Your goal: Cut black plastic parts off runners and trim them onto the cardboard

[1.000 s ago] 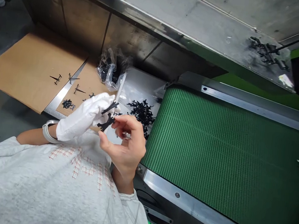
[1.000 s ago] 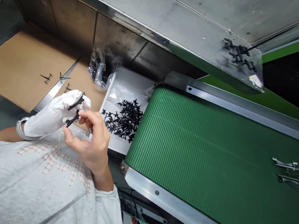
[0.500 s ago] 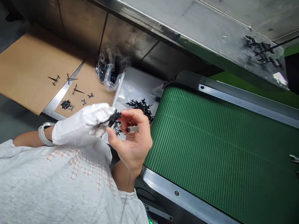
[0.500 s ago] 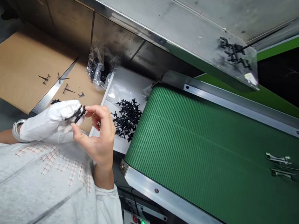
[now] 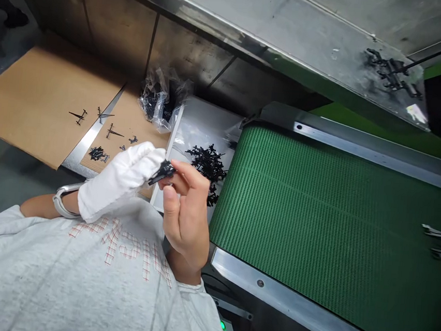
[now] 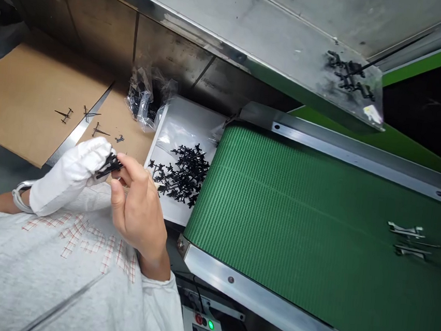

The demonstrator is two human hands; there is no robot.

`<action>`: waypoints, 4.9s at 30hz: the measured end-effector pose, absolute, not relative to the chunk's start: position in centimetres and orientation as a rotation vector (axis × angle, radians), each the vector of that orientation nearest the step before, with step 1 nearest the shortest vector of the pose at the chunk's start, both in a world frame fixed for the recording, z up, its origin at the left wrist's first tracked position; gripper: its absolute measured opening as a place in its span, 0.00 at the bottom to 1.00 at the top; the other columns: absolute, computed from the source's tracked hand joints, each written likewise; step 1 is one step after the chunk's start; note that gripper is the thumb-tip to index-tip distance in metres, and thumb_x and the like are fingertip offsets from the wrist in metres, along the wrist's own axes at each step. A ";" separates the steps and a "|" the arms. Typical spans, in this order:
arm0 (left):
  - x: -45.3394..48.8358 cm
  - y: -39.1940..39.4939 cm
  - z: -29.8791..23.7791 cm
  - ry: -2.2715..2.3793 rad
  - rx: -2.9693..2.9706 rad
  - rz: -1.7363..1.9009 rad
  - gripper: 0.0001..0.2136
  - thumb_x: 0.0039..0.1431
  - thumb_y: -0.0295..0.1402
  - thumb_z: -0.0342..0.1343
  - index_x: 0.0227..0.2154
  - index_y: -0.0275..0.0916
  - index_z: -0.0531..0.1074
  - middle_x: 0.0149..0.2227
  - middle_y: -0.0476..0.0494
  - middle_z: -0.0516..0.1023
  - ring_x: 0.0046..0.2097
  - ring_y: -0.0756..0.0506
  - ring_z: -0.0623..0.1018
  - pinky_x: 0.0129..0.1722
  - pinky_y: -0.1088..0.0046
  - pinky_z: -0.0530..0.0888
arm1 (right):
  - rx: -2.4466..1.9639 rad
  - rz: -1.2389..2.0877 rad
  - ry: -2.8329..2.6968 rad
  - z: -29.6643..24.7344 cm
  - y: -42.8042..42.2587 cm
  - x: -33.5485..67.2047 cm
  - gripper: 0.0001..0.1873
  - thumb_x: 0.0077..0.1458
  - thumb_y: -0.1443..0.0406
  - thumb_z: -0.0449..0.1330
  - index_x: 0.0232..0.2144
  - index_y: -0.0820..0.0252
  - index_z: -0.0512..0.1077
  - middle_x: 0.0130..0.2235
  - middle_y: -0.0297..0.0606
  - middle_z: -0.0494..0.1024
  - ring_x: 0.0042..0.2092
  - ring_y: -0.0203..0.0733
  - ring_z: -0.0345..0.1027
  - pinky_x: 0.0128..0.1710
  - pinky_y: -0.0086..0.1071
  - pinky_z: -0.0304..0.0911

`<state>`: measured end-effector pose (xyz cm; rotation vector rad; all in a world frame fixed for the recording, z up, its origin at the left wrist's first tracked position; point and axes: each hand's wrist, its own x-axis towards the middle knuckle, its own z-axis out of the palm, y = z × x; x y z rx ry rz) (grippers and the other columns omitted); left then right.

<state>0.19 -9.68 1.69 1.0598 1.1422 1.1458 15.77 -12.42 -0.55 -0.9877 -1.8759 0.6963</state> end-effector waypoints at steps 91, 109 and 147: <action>0.3 -11.4 1.8 1.026 1.077 1.364 0.16 0.63 0.45 0.63 0.27 0.41 0.69 0.27 0.56 0.72 0.28 0.55 0.70 0.29 0.81 0.70 | -0.793 1.026 -1.612 -0.3 -12.7 14.0 0.24 0.73 0.59 0.48 0.68 0.42 0.55 0.62 0.41 0.73 0.58 0.48 0.76 0.56 0.45 0.78; 0.4 -11.4 1.6 1.051 1.148 1.368 0.15 0.66 0.44 0.61 0.28 0.41 0.67 0.26 0.55 0.71 0.28 0.55 0.69 0.28 0.81 0.70 | -0.836 0.951 -1.622 -0.3 -12.6 14.0 0.23 0.73 0.57 0.47 0.67 0.43 0.58 0.56 0.39 0.77 0.55 0.47 0.77 0.55 0.45 0.79; 0.7 -11.5 1.5 1.048 1.093 1.419 0.15 0.62 0.44 0.64 0.28 0.42 0.68 0.25 0.55 0.71 0.25 0.55 0.68 0.25 0.81 0.70 | -0.777 1.011 -1.621 0.1 -12.5 14.3 0.23 0.72 0.58 0.51 0.66 0.41 0.58 0.62 0.37 0.74 0.58 0.46 0.76 0.55 0.42 0.78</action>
